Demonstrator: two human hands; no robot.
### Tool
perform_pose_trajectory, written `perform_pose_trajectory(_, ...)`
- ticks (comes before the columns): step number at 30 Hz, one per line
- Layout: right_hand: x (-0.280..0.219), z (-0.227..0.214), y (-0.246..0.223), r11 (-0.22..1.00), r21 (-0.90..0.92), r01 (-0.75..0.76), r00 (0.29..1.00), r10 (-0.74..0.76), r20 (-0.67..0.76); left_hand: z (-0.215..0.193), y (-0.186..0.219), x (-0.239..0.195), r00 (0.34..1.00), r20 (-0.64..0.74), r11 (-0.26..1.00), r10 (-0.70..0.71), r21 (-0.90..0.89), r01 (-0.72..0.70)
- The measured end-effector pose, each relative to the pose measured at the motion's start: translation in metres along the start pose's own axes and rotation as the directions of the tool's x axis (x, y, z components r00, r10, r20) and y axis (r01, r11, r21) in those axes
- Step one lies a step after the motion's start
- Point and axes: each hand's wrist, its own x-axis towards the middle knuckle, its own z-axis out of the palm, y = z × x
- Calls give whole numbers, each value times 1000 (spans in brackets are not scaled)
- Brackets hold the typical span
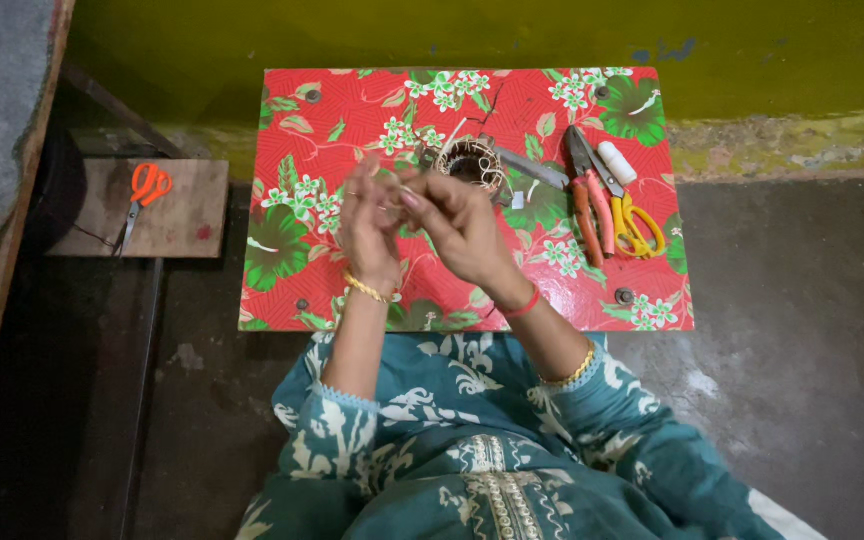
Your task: The person winds a thin copper wire around a cylindrical metal core, likely a motor stator, using both hands to guide the wire and maintain tension. The person sits on the floor with a floral-patterned board on their lap, surrounded by tools including scissors and pliers.
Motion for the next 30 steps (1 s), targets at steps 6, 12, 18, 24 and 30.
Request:
perform_pose_trajectory(6,37,-23,-22,954,299,35,998,-49,41,1,-20,-9,993,111,999,-48,10,47)
perform_pose_trajectory(12,42,-63,27,977,213,-26,995,46,-88,-7,1,8,968,184,984,171,-73,-160)
perform_pose_trajectory(18,11,-51,79,997,-51,-66,997,64,-34,10,29,-1,968,185,969,168,-213,-127)
perform_pose_trajectory(24,9,-35,84,640,-744,193,952,-304,-14,16,44,-15,974,173,960,149,-260,-101)
perform_pose_trajectory(30,17,-23,87,533,-840,106,956,-287,-62,-2,27,-1,978,197,989,64,-144,-36)
